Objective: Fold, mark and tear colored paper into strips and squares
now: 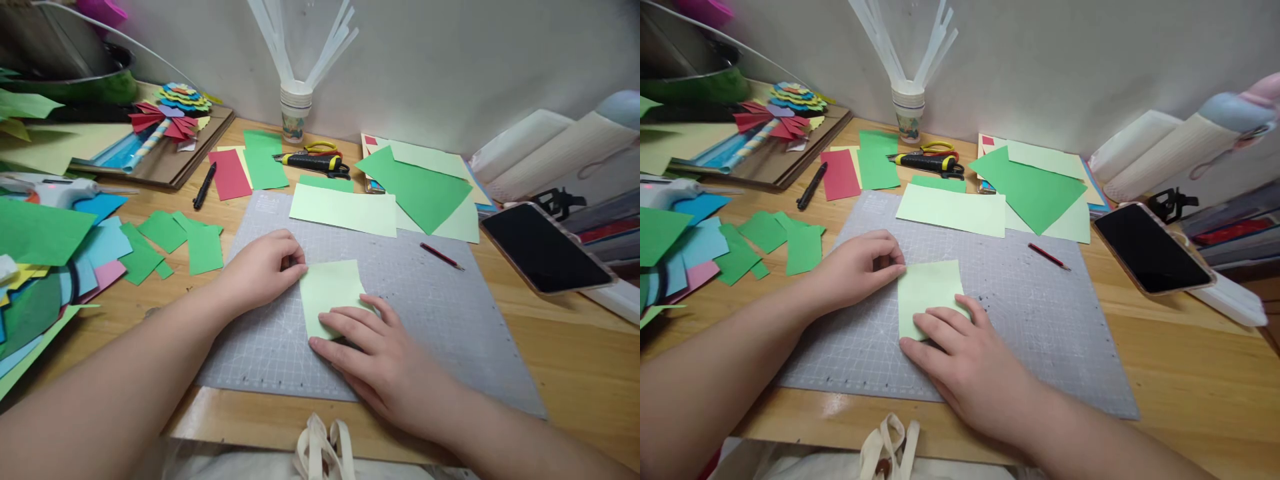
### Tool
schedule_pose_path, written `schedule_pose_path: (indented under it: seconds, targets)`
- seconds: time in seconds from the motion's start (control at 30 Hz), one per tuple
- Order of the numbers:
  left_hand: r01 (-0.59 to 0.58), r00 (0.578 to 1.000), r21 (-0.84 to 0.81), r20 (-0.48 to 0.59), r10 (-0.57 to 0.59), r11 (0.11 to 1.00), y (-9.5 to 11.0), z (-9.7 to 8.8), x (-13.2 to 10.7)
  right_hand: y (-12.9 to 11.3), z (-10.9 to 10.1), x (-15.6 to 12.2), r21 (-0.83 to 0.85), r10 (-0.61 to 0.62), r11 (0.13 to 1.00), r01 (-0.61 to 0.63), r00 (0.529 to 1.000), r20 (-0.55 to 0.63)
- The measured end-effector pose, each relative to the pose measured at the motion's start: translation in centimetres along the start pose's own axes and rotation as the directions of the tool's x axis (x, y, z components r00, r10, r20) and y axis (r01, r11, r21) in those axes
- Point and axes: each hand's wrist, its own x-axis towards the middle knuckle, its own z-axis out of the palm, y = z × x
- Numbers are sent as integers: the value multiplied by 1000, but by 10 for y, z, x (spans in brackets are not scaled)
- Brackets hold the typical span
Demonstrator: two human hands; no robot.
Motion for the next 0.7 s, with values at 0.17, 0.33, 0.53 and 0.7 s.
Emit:
schedule_pose_path:
  seconds: [0.17, 0.33, 0.53, 0.7]
  targets:
    - [7, 1000, -6, -5, -7, 1000, -1, -2, 3, 0, 0, -1, 10, 4, 1000, -4, 1000, -4]
    - [18, 1000, -11, -16, -18, 1000, -4, -2, 5, 1, 0, 0, 4, -2, 1000, 2, 1000, 10]
    - [15, 1000, -13, -14, -15, 1000, -4, -2, 5, 0, 0, 1, 3, 2, 1000, -3, 1000, 19]
    - [31, 999, -16, -23, -31, 999, -5, -2, 6, 1, -1, 0, 0, -6, 1000, 6, 1000, 27]
